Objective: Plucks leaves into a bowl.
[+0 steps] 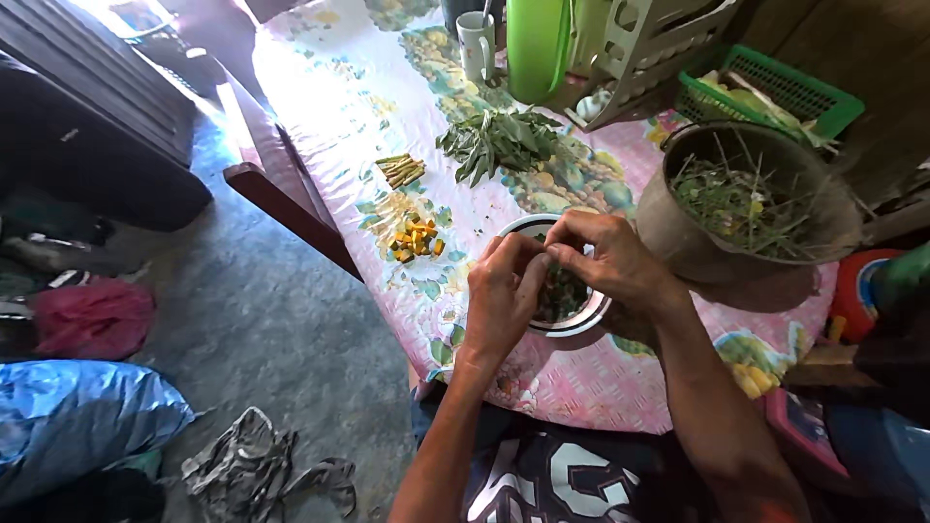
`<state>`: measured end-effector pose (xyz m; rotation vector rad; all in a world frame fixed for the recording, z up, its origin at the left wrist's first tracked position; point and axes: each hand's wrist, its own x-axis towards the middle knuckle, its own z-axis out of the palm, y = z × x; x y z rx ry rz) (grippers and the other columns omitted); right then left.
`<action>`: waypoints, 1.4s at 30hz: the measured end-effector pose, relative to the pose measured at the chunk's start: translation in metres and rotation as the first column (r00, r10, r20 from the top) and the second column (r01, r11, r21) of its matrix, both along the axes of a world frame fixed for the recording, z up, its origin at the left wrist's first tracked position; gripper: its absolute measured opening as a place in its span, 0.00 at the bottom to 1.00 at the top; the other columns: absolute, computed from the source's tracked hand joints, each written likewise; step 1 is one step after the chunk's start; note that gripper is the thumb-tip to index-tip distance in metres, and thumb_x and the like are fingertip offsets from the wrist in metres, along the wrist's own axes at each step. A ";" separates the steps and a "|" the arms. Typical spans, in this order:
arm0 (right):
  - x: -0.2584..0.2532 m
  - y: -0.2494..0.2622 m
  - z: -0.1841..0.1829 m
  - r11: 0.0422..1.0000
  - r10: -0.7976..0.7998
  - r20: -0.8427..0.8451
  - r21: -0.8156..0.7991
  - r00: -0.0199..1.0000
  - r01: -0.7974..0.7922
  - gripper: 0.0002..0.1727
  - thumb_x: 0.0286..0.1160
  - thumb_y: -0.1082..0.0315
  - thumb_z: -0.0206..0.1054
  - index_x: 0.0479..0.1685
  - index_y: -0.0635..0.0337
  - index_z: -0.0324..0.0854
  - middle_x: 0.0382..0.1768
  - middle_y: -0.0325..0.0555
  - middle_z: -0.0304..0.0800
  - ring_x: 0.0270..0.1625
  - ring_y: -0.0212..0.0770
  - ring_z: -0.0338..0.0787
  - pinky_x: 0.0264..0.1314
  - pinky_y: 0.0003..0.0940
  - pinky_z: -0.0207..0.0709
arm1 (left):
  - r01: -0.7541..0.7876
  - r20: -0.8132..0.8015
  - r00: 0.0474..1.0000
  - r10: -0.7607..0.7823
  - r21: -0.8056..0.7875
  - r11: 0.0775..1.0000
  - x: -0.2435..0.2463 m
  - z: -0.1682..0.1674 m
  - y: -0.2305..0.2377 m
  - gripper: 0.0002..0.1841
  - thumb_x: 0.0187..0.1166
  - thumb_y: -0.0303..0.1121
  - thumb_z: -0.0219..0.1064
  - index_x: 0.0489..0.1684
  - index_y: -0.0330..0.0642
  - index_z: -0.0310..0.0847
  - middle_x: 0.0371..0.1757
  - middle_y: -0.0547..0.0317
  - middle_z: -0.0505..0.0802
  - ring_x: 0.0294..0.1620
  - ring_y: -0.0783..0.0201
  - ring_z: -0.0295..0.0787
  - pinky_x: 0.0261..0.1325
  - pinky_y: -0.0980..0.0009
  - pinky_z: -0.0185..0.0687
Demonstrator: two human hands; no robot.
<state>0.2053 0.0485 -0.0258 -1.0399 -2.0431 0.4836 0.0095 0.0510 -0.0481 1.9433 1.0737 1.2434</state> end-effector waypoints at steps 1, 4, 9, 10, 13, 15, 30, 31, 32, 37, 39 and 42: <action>-0.001 0.004 0.001 1.000 0.019 0.008 0.003 1.000 -0.019 0.05 0.79 0.69 0.65 0.39 0.58 0.85 0.34 0.38 0.83 0.32 0.29 0.82 0.34 0.23 0.79 | 0.009 0.006 1.000 -0.009 0.018 1.000 -0.001 -0.001 0.002 0.05 0.85 0.33 0.66 0.45 0.44 0.87 0.39 0.62 0.88 0.35 0.70 0.87 0.35 0.73 0.88; 0.002 0.008 0.005 0.999 0.004 0.011 0.041 1.000 -0.005 0.09 0.82 0.68 0.61 0.39 0.59 0.86 0.32 0.37 0.84 0.32 0.28 0.83 0.35 0.25 0.81 | 0.065 0.016 0.998 -0.066 0.053 0.997 -0.001 -0.004 0.005 0.06 0.86 0.34 0.63 0.42 0.46 0.85 0.35 0.65 0.87 0.31 0.71 0.85 0.33 0.72 0.86; 0.064 -0.024 0.042 0.924 -0.364 0.003 0.131 0.932 0.360 0.19 0.89 0.51 0.52 0.46 0.54 0.82 0.28 0.34 0.81 0.26 0.30 0.79 0.27 0.31 0.77 | 0.029 -0.124 0.992 -0.009 0.166 0.986 0.002 -0.015 0.005 0.09 0.79 0.30 0.67 0.50 0.43 0.91 0.45 0.59 0.93 0.44 0.68 0.90 0.50 0.71 0.90; 0.083 -0.031 0.050 0.883 -0.449 0.027 0.166 0.893 0.438 0.20 0.89 0.51 0.51 0.44 0.54 0.83 0.27 0.35 0.80 0.25 0.31 0.79 0.26 0.33 0.77 | 0.013 -0.130 0.991 0.011 0.180 0.984 0.003 -0.018 0.004 0.10 0.76 0.30 0.69 0.52 0.44 0.92 0.47 0.58 0.93 0.46 0.67 0.91 0.52 0.70 0.90; 0.138 -0.042 0.066 0.735 -0.678 0.294 0.231 0.674 0.638 0.18 0.87 0.51 0.56 0.42 0.53 0.84 0.27 0.44 0.83 0.28 0.45 0.84 0.29 0.53 0.79 | -0.059 -0.090 0.993 0.081 0.225 0.973 0.004 -0.028 0.000 0.10 0.76 0.40 0.73 0.45 0.46 0.92 0.50 0.58 0.93 0.54 0.64 0.90 0.59 0.65 0.88; 0.153 -0.037 0.083 0.705 -0.670 0.484 0.176 0.563 0.687 0.15 0.82 0.60 0.68 0.59 0.59 0.88 0.43 0.58 0.92 0.44 0.61 0.92 0.49 0.71 0.82 | -0.118 -0.047 0.990 0.136 0.272 0.955 0.006 -0.034 -0.005 0.11 0.79 0.42 0.69 0.38 0.46 0.92 0.51 0.58 0.94 0.58 0.61 0.89 0.63 0.61 0.85; 0.014 0.260 0.139 0.651 -0.690 -0.265 -0.633 0.674 0.418 0.21 0.91 0.52 0.54 0.65 0.59 0.74 0.42 0.50 0.90 0.33 0.42 0.92 0.32 0.38 0.86 | -0.370 0.213 0.927 0.309 0.391 0.843 0.005 -0.069 -0.022 0.10 0.76 0.40 0.68 0.46 0.49 0.92 0.51 0.60 0.93 0.64 0.63 0.85 0.73 0.64 0.77; 0.009 0.264 0.137 0.659 -0.701 -0.339 -0.643 0.627 0.390 0.13 0.88 0.60 0.56 0.57 0.59 0.77 0.35 0.46 0.88 0.27 0.38 0.88 0.26 0.33 0.81 | -0.373 0.219 0.926 0.309 0.389 0.843 0.005 -0.069 -0.023 0.10 0.75 0.39 0.68 0.46 0.49 0.92 0.51 0.60 0.93 0.63 0.62 0.85 0.73 0.64 0.77; 0.007 0.266 0.136 0.685 -0.692 -0.406 -0.632 0.597 0.364 0.09 0.86 0.65 0.57 0.51 0.59 0.78 0.29 0.42 0.83 0.21 0.33 0.81 0.21 0.28 0.77 | -0.376 0.225 0.924 0.309 0.385 0.843 0.006 -0.069 -0.023 0.10 0.75 0.39 0.68 0.46 0.49 0.92 0.51 0.60 0.93 0.63 0.63 0.86 0.74 0.64 0.77; 0.006 0.252 0.130 0.868 -0.471 -0.654 -0.464 0.592 0.178 0.10 0.89 0.69 0.56 0.59 0.63 0.78 0.28 0.38 0.78 0.20 0.27 0.73 0.21 0.20 0.71 | -0.384 0.271 0.916 0.295 0.384 0.840 0.004 -0.070 -0.020 0.09 0.77 0.40 0.67 0.46 0.50 0.90 0.50 0.62 0.93 0.63 0.64 0.85 0.73 0.65 0.78; 0.005 0.234 0.131 0.913 -0.381 -0.698 -0.387 0.607 0.129 0.12 0.90 0.67 0.55 0.60 0.62 0.79 0.28 0.35 0.77 0.19 0.26 0.71 0.20 0.19 0.68 | -0.384 0.280 0.915 0.291 0.385 0.839 0.003 -0.060 -0.015 0.10 0.77 0.39 0.66 0.47 0.48 0.90 0.50 0.61 0.93 0.61 0.64 0.86 0.70 0.67 0.79; -0.005 0.196 0.130 0.934 -0.340 -0.723 -0.335 0.601 0.126 0.18 0.94 0.58 0.50 0.64 0.55 0.82 0.26 0.33 0.77 0.15 0.26 0.68 0.16 0.20 0.65 | -0.370 0.284 0.921 0.267 0.420 0.829 -0.006 -0.018 0.007 0.12 0.78 0.34 0.66 0.49 0.40 0.91 0.50 0.55 0.93 0.56 0.66 0.89 0.65 0.71 0.86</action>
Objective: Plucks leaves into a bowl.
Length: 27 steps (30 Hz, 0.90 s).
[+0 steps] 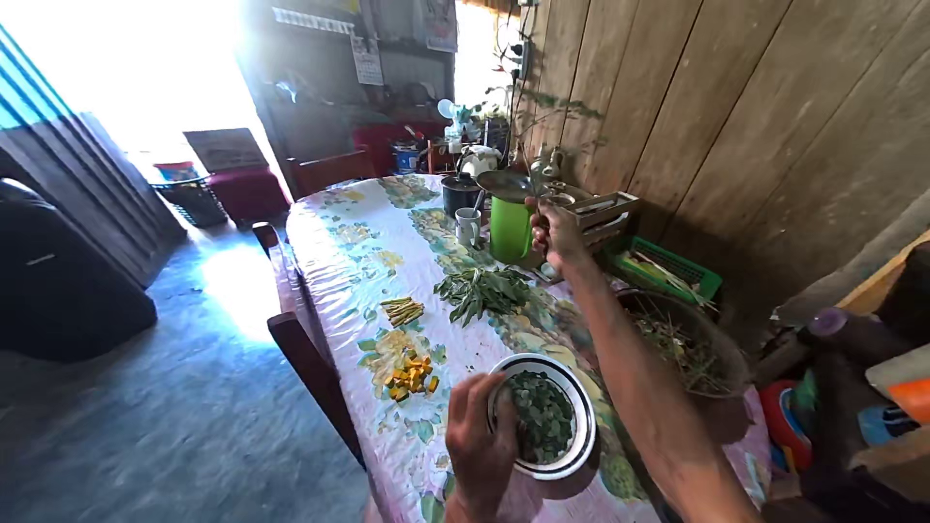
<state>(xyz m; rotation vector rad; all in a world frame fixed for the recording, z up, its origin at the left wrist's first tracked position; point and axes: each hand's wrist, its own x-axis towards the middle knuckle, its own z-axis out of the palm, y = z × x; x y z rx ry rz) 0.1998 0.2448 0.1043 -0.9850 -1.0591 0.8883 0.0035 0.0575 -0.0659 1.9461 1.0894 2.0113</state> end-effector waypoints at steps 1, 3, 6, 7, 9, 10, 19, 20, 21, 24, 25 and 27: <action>-0.004 -0.017 -0.004 1.000 0.014 0.027 0.018 1.000 -0.015 0.18 0.94 0.58 0.49 0.66 0.53 0.81 0.25 0.33 0.77 0.15 0.26 0.68 0.16 0.19 0.66 | 0.008 -0.007 1.000 -0.008 0.020 1.000 -0.002 0.022 0.011 0.12 0.78 0.31 0.65 0.51 0.35 0.90 0.49 0.52 0.93 0.53 0.66 0.90 0.62 0.70 0.88; -0.008 -0.056 -0.018 0.996 0.085 0.120 0.007 0.989 -0.087 0.17 0.93 0.54 0.51 0.70 0.43 0.78 0.26 0.31 0.74 0.17 0.24 0.66 0.18 0.18 0.64 | 0.025 -0.015 1.000 -0.024 0.039 0.999 -0.001 0.064 0.035 0.14 0.80 0.29 0.63 0.56 0.30 0.87 0.49 0.47 0.92 0.49 0.64 0.92 0.58 0.68 0.89; -0.010 -0.084 -0.040 0.984 0.166 0.096 0.045 0.981 -0.171 0.15 0.91 0.59 0.55 0.69 0.46 0.79 0.30 0.32 0.77 0.21 0.24 0.71 0.23 0.19 0.71 | 0.051 -0.007 0.999 -0.050 0.024 0.998 0.014 0.105 0.068 0.17 0.81 0.30 0.66 0.65 0.36 0.84 0.50 0.48 0.91 0.46 0.63 0.92 0.53 0.64 0.92; -0.010 -0.089 -0.045 0.982 0.171 0.060 0.070 0.983 -0.175 0.15 0.91 0.63 0.55 0.67 0.51 0.80 0.32 0.34 0.79 0.23 0.26 0.74 0.25 0.22 0.75 | 0.072 -0.012 0.997 -0.072 0.016 0.997 0.019 0.115 0.076 0.18 0.81 0.30 0.67 0.68 0.38 0.83 0.52 0.47 0.90 0.47 0.61 0.92 0.53 0.63 0.92; -0.012 -0.105 -0.053 0.981 0.173 0.000 0.090 0.985 -0.172 0.14 0.89 0.67 0.55 0.63 0.56 0.81 0.33 0.38 0.81 0.24 0.29 0.77 0.29 0.25 0.79 | 0.091 -0.041 0.995 -0.090 0.023 0.996 0.031 0.129 0.086 0.18 0.80 0.31 0.69 0.68 0.39 0.83 0.54 0.46 0.90 0.45 0.60 0.92 0.51 0.63 0.91; -0.013 -0.113 -0.057 0.982 0.168 -0.025 0.095 0.985 -0.165 0.13 0.88 0.69 0.56 0.61 0.59 0.82 0.33 0.40 0.82 0.25 0.30 0.79 0.30 0.25 0.80 | 0.103 -0.057 0.993 -0.101 0.034 0.994 0.036 0.132 0.089 0.17 0.80 0.31 0.70 0.66 0.39 0.84 0.53 0.46 0.89 0.43 0.60 0.92 0.49 0.63 0.91; -0.020 -0.148 -0.071 0.974 0.209 -0.135 0.118 0.969 -0.193 0.10 0.84 0.76 0.57 0.56 0.65 0.81 0.33 0.44 0.87 0.24 0.30 0.83 0.25 0.24 0.80 | 0.115 -0.118 0.988 -0.102 0.114 0.987 0.052 0.133 0.081 0.19 0.65 0.21 0.74 0.57 0.39 0.88 0.43 0.50 0.89 0.36 0.61 0.88 0.39 0.65 0.88; -0.022 -0.150 -0.072 0.975 0.207 -0.145 0.114 0.968 -0.192 0.10 0.84 0.76 0.57 0.55 0.64 0.81 0.32 0.43 0.87 0.24 0.29 0.83 0.24 0.23 0.80 | 0.104 -0.122 0.989 -0.087 0.133 0.986 0.052 0.135 0.081 0.16 0.64 0.20 0.75 0.52 0.38 0.89 0.42 0.50 0.88 0.36 0.61 0.88 0.39 0.65 0.88; -0.023 -0.152 -0.072 0.975 0.206 -0.139 0.111 0.969 -0.191 0.10 0.84 0.76 0.57 0.54 0.64 0.81 0.31 0.42 0.86 0.23 0.29 0.82 0.24 0.23 0.79 | 0.091 -0.127 0.989 -0.072 0.148 0.985 0.052 0.136 0.080 0.14 0.63 0.19 0.75 0.46 0.39 0.90 0.42 0.51 0.88 0.36 0.61 0.88 0.39 0.66 0.88; -0.029 -0.156 -0.070 0.977 0.199 -0.124 0.106 0.972 -0.186 0.08 0.86 0.74 0.56 0.52 0.64 0.80 0.29 0.41 0.84 0.21 0.28 0.79 0.21 0.21 0.75 | 0.102 -0.158 0.984 -0.077 0.154 0.983 0.048 0.135 0.081 0.11 0.63 0.18 0.75 0.42 0.38 0.90 0.43 0.50 0.87 0.38 0.60 0.88 0.40 0.66 0.88; -0.031 -0.157 -0.069 0.979 0.191 -0.130 0.101 0.973 -0.178 0.08 0.86 0.74 0.56 0.51 0.65 0.81 0.29 0.42 0.83 0.21 0.28 0.78 0.20 0.21 0.74 | 0.113 -0.176 0.981 -0.085 0.157 0.981 0.046 0.134 0.082 0.11 0.63 0.19 0.75 0.43 0.38 0.90 0.44 0.50 0.87 0.39 0.60 0.88 0.40 0.66 0.88; -0.036 -0.158 -0.063 0.985 0.161 -0.140 0.079 0.977 -0.152 0.08 0.86 0.76 0.55 0.52 0.65 0.79 0.29 0.43 0.84 0.20 0.28 0.77 0.20 0.20 0.73 | 0.144 -0.223 0.969 -0.102 0.180 0.973 0.043 0.128 0.085 0.12 0.65 0.22 0.77 0.46 0.38 0.90 0.47 0.48 0.87 0.42 0.58 0.88 0.44 0.64 0.89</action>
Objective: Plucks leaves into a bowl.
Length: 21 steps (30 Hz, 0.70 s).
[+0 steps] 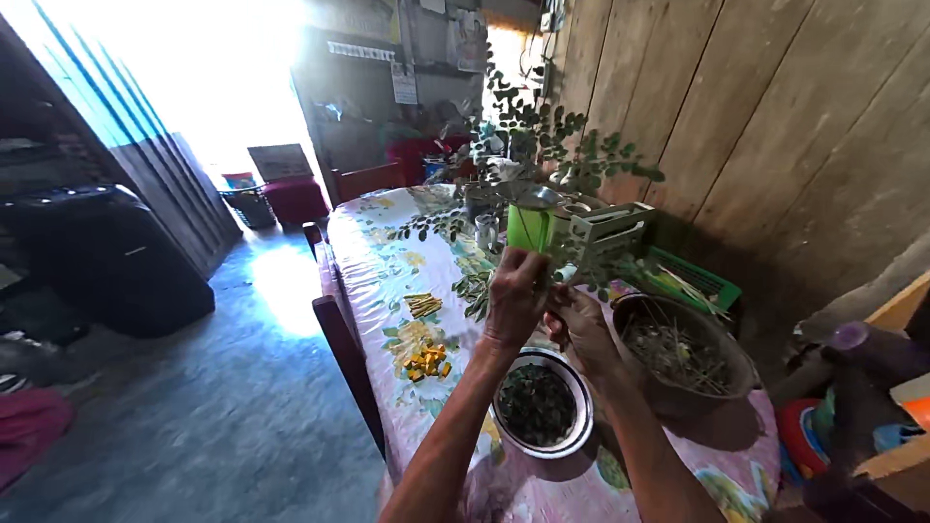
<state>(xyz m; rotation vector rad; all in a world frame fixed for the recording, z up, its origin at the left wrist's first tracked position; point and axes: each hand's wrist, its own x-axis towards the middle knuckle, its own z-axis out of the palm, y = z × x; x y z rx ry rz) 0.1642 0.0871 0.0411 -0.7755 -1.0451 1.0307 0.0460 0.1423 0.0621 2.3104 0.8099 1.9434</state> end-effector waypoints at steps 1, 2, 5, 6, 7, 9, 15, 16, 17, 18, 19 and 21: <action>-0.002 0.001 0.004 1.000 -0.018 0.008 -0.012 1.000 0.018 0.07 0.86 0.76 0.55 0.49 0.64 0.78 0.26 0.42 0.82 0.19 0.27 0.77 0.20 0.20 0.73 | 0.010 -0.008 1.000 -0.010 0.017 1.000 -0.001 -0.004 0.002 0.12 0.66 0.23 0.77 0.47 0.38 0.91 0.48 0.47 0.87 0.43 0.57 0.88 0.44 0.64 0.89; -0.004 0.003 0.007 0.999 -0.031 0.020 -0.024 0.999 0.032 0.07 0.87 0.76 0.54 0.48 0.63 0.79 0.24 0.41 0.82 0.19 0.27 0.76 0.20 0.20 0.73 | 0.013 -0.004 1.000 -0.013 0.021 1.000 -0.004 -0.007 0.003 0.12 0.68 0.25 0.78 0.48 0.38 0.91 0.48 0.47 0.87 0.44 0.57 0.88 0.46 0.64 0.89; 0.000 0.023 0.011 0.997 -0.037 0.095 -0.059 0.995 0.043 0.10 0.90 0.72 0.53 0.57 0.62 0.78 0.29 0.39 0.82 0.21 0.27 0.77 0.23 0.20 0.75 | -0.016 0.082 0.996 0.021 -0.066 0.998 -0.015 -0.006 0.003 0.10 0.73 0.27 0.75 0.50 0.39 0.89 0.51 0.48 0.89 0.45 0.59 0.90 0.47 0.64 0.91; 0.005 0.034 0.013 0.997 -0.042 0.134 -0.059 0.990 0.050 0.12 0.91 0.70 0.53 0.62 0.60 0.78 0.31 0.37 0.81 0.22 0.26 0.76 0.24 0.20 0.75 | -0.002 0.130 0.991 0.020 -0.134 0.991 -0.019 -0.006 0.001 0.09 0.76 0.28 0.73 0.51 0.39 0.88 0.51 0.49 0.89 0.46 0.60 0.90 0.47 0.63 0.91; 0.009 0.045 0.016 0.996 -0.056 0.174 -0.057 0.983 0.067 0.13 0.91 0.67 0.54 0.63 0.58 0.80 0.31 0.35 0.80 0.21 0.25 0.74 0.24 0.19 0.74 | 0.031 0.181 0.983 0.009 -0.213 0.976 -0.023 -0.009 -0.002 0.09 0.79 0.29 0.72 0.52 0.40 0.86 0.49 0.52 0.89 0.46 0.61 0.89 0.46 0.63 0.91; 0.015 0.071 0.026 0.992 -0.098 0.245 -0.057 0.965 0.115 0.13 0.91 0.64 0.55 0.63 0.55 0.79 0.29 0.32 0.76 0.20 0.24 0.71 0.22 0.18 0.70 | 0.121 0.266 0.964 -0.019 -0.371 0.921 -0.032 -0.020 -0.008 0.09 0.80 0.32 0.70 0.52 0.41 0.86 0.46 0.55 0.90 0.43 0.63 0.89 0.44 0.62 0.90; 0.040 0.174 0.043 0.923 -0.355 0.388 -0.001 0.851 0.385 0.14 0.88 0.65 0.59 0.59 0.65 0.81 0.31 0.41 0.79 0.21 0.30 0.75 0.24 0.27 0.76 | 0.207 0.352 0.936 -0.009 -0.532 0.821 -0.054 -0.062 -0.026 0.08 0.76 0.24 0.69 0.49 0.34 0.83 0.39 0.54 0.93 0.35 0.63 0.95 0.41 0.63 0.96; 0.046 0.185 0.043 0.902 -0.390 0.457 0.015 0.799 0.431 0.15 0.88 0.64 0.60 0.60 0.65 0.82 0.34 0.44 0.81 0.24 0.33 0.77 0.28 0.31 0.78 | 0.181 0.339 0.941 0.013 -0.533 0.826 -0.057 -0.067 -0.029 0.08 0.75 0.23 0.69 0.48 0.34 0.83 0.39 0.55 0.94 0.34 0.64 0.95 0.40 0.65 0.96; 0.053 0.196 0.043 0.886 -0.412 0.516 0.035 0.751 0.462 0.16 0.87 0.64 0.60 0.61 0.66 0.81 0.37 0.48 0.83 0.26 0.35 0.79 0.32 0.34 0.79 | 0.149 0.323 0.946 0.034 -0.525 0.838 -0.060 -0.070 -0.032 0.07 0.74 0.23 0.68 0.47 0.35 0.83 0.39 0.56 0.94 0.34 0.66 0.94 0.40 0.67 0.95; 0.059 0.207 0.044 0.872 -0.423 0.558 0.037 0.714 0.487 0.16 0.86 0.64 0.60 0.61 0.67 0.81 0.38 0.50 0.83 0.28 0.38 0.80 0.34 0.38 0.80 | 0.110 0.300 0.952 0.058 -0.513 0.851 -0.062 -0.072 -0.034 0.06 0.77 0.26 0.67 0.45 0.36 0.84 0.37 0.58 0.93 0.33 0.67 0.94 0.40 0.68 0.95; 0.063 0.215 0.044 0.863 -0.418 0.594 0.023 0.687 0.505 0.16 0.84 0.65 0.61 0.61 0.66 0.82 0.37 0.51 0.84 0.28 0.39 0.81 0.34 0.38 0.81 | 0.081 0.286 0.955 0.077 -0.503 0.860 -0.065 -0.075 -0.035 0.05 0.77 0.28 0.67 0.43 0.37 0.84 0.36 0.60 0.93 0.32 0.69 0.93 0.39 0.70 0.94; 0.068 0.221 0.048 0.856 -0.364 0.682 -0.023 0.634 0.516 0.16 0.79 0.69 0.63 0.61 0.67 0.82 0.38 0.52 0.88 0.28 0.40 0.85 0.35 0.39 0.83 | 0.062 0.273 0.958 0.084 -0.489 0.870 -0.069 -0.078 -0.037 0.06 0.78 0.30 0.69 0.44 0.37 0.85 0.34 0.60 0.93 0.31 0.69 0.92 0.38 0.71 0.93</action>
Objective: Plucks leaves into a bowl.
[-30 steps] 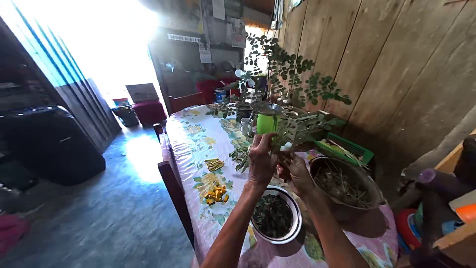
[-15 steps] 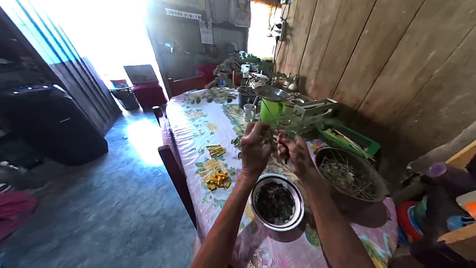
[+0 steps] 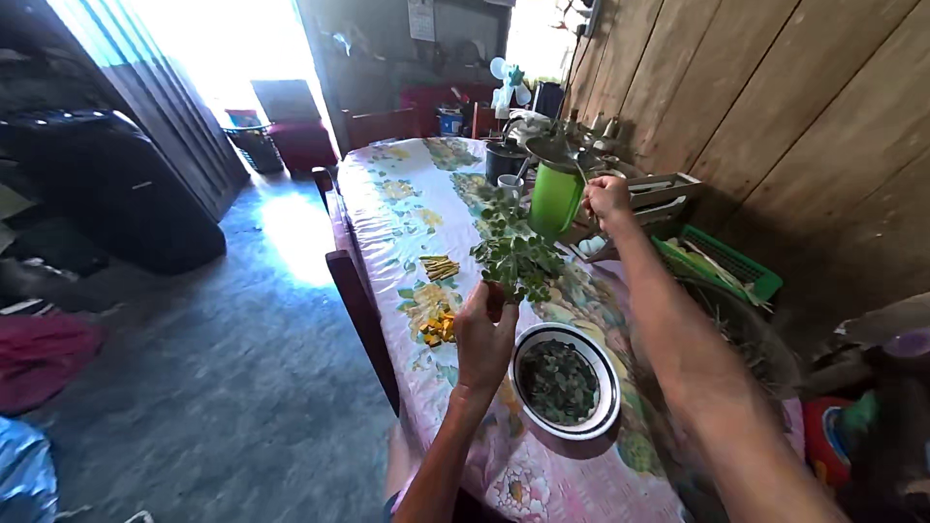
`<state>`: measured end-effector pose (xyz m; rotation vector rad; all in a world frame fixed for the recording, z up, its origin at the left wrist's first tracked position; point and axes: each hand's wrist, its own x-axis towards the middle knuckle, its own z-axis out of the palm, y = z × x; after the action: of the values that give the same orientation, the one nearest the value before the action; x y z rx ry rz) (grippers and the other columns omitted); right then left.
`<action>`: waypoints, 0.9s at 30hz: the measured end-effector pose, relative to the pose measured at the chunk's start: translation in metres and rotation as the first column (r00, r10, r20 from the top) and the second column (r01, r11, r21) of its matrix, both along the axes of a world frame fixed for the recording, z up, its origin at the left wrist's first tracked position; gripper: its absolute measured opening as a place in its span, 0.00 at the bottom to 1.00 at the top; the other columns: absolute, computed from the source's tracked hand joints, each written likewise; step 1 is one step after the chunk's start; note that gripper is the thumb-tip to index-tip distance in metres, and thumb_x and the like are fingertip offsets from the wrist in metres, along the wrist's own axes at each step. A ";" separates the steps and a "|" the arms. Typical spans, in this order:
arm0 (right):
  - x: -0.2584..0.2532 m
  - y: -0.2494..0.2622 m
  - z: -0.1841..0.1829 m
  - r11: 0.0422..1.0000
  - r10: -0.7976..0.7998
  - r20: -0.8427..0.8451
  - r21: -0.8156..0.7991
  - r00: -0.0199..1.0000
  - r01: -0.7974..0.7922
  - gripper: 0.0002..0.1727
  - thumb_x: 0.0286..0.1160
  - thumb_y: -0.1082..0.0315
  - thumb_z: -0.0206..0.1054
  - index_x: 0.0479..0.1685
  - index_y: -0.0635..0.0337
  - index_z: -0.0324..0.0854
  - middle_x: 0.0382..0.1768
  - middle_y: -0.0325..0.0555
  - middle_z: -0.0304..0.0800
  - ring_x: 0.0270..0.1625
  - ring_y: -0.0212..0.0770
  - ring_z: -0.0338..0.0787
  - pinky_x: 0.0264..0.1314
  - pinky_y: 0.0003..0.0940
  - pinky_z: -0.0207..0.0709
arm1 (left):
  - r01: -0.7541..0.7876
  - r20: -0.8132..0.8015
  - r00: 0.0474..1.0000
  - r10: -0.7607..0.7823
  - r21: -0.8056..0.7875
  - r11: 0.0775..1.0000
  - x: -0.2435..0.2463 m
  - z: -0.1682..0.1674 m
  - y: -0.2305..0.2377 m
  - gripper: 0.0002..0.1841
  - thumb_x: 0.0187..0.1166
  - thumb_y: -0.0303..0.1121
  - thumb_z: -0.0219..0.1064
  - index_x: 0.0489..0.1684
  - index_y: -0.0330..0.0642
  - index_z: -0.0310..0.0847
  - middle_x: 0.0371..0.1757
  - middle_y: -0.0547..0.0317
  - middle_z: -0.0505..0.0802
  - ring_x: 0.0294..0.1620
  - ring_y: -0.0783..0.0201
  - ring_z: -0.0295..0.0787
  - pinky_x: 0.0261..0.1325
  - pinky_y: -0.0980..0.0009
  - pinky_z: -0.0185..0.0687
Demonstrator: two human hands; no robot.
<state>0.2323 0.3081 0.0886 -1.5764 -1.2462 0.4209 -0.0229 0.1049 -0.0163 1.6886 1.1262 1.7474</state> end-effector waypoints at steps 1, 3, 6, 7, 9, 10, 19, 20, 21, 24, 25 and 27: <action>0.002 0.000 0.001 0.999 0.006 0.043 -0.034 0.999 -0.004 0.17 0.77 0.71 0.63 0.62 0.67 0.83 0.40 0.54 0.90 0.31 0.42 0.87 0.39 0.41 0.84 | 0.006 -0.009 1.000 -0.006 0.003 1.000 -0.002 -0.002 -0.002 0.07 0.78 0.30 0.70 0.45 0.37 0.86 0.34 0.60 0.92 0.31 0.70 0.91 0.38 0.71 0.93; 0.004 -0.004 0.005 0.998 0.015 0.108 -0.068 0.994 -0.008 0.17 0.78 0.71 0.63 0.62 0.68 0.82 0.47 0.58 0.91 0.38 0.47 0.91 0.47 0.47 0.86 | 0.044 -0.004 0.999 -0.044 -0.013 0.999 -0.005 -0.004 -0.005 0.07 0.76 0.29 0.70 0.46 0.37 0.85 0.35 0.59 0.92 0.31 0.69 0.91 0.38 0.70 0.92; 0.009 -0.023 0.018 0.999 -0.040 0.258 -0.026 0.965 0.048 0.20 0.85 0.59 0.62 0.62 0.68 0.84 0.53 0.61 0.91 0.52 0.55 0.93 0.60 0.56 0.84 | 0.141 0.084 0.987 -0.137 -0.042 0.989 -0.006 0.002 -0.015 0.07 0.78 0.28 0.69 0.49 0.36 0.84 0.35 0.59 0.94 0.31 0.66 0.93 0.38 0.68 0.94; 0.011 -0.033 0.025 0.998 -0.068 0.313 0.027 0.947 0.063 0.23 0.85 0.56 0.62 0.62 0.69 0.84 0.56 0.64 0.90 0.57 0.59 0.91 0.66 0.60 0.80 | 0.186 0.127 0.975 -0.180 -0.038 0.982 -0.007 0.010 -0.022 0.08 0.80 0.27 0.67 0.51 0.35 0.84 0.36 0.58 0.94 0.31 0.64 0.94 0.38 0.67 0.95; 0.014 -0.060 0.035 0.986 -0.110 0.361 0.156 0.926 0.057 0.24 0.85 0.54 0.61 0.62 0.69 0.84 0.54 0.64 0.90 0.58 0.58 0.90 0.67 0.59 0.78 | 0.298 0.225 0.930 -0.290 -0.003 0.954 -0.011 0.030 -0.039 0.09 0.81 0.26 0.64 0.52 0.35 0.84 0.38 0.56 0.94 0.32 0.62 0.93 0.38 0.65 0.95; 0.014 -0.075 0.037 0.976 -0.103 0.368 0.216 0.924 0.023 0.24 0.85 0.55 0.61 0.61 0.68 0.84 0.52 0.61 0.90 0.54 0.55 0.91 0.64 0.55 0.80 | 0.372 0.267 0.890 -0.369 0.043 0.927 -0.014 0.040 -0.048 0.08 0.81 0.27 0.63 0.52 0.36 0.83 0.39 0.56 0.93 0.32 0.61 0.93 0.39 0.64 0.95; 0.036 -0.225 -0.002 0.966 0.120 0.364 0.173 0.923 -0.194 0.19 0.90 0.59 0.57 0.68 0.61 0.79 0.52 0.51 0.90 0.45 0.40 0.94 0.49 0.41 0.91 | 0.102 -0.245 0.961 -0.129 -0.119 0.988 -0.021 0.014 -0.041 0.06 0.79 0.32 0.65 0.43 0.44 0.86 0.33 0.64 0.90 0.29 0.70 0.89 0.33 0.70 0.90; 0.042 -0.240 -0.011 0.958 0.107 0.322 0.221 0.941 -0.185 0.18 0.91 0.59 0.56 0.69 0.60 0.77 0.51 0.48 0.89 0.44 0.37 0.94 0.48 0.37 0.91 | 0.119 -0.206 0.968 -0.142 -0.119 0.986 -0.019 0.010 -0.048 0.07 0.78 0.32 0.65 0.44 0.44 0.87 0.34 0.64 0.91 0.30 0.71 0.90 0.33 0.71 0.91; 0.043 -0.252 -0.017 0.947 0.092 0.289 0.270 0.953 -0.174 0.18 0.91 0.59 0.55 0.69 0.59 0.77 0.49 0.45 0.89 0.41 0.35 0.93 0.45 0.35 0.92 | 0.127 -0.189 0.971 -0.146 -0.112 0.986 -0.015 0.007 -0.050 0.06 0.78 0.32 0.65 0.44 0.44 0.87 0.35 0.64 0.91 0.32 0.71 0.90 0.34 0.71 0.91; 0.031 -0.281 -0.022 0.935 0.164 0.319 0.250 0.933 -0.250 0.18 0.89 0.57 0.58 0.66 0.58 0.81 0.42 0.41 0.90 0.34 0.34 0.90 0.37 0.35 0.90 | 0.151 -0.146 0.976 -0.162 -0.088 0.985 -0.004 0.003 -0.053 0.06 0.80 0.31 0.64 0.43 0.42 0.87 0.37 0.62 0.92 0.34 0.69 0.92 0.36 0.69 0.94; 0.025 -0.288 -0.025 0.929 0.244 0.347 0.184 0.905 -0.321 0.17 0.87 0.58 0.60 0.62 0.58 0.82 0.41 0.41 0.90 0.33 0.34 0.90 0.36 0.35 0.89 | 0.170 -0.108 0.978 -0.179 -0.085 0.982 0.000 0.002 -0.054 0.06 0.81 0.30 0.64 0.43 0.42 0.86 0.37 0.62 0.91 0.33 0.68 0.92 0.35 0.69 0.94; 0.020 -0.291 -0.039 0.867 0.471 0.328 -0.001 0.819 -0.498 0.12 0.84 0.61 0.62 0.55 0.55 0.86 0.38 0.37 0.92 0.32 0.33 0.91 0.35 0.33 0.90 | 0.238 0.038 0.971 -0.235 -0.098 0.966 0.008 0.002 -0.059 0.05 0.80 0.27 0.63 0.43 0.39 0.84 0.36 0.59 0.92 0.30 0.65 0.92 0.34 0.67 0.93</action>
<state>0.2522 0.0175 0.0493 -1.2692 -1.9100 0.4339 -0.0144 0.0460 -0.0141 1.6586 0.9422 1.5341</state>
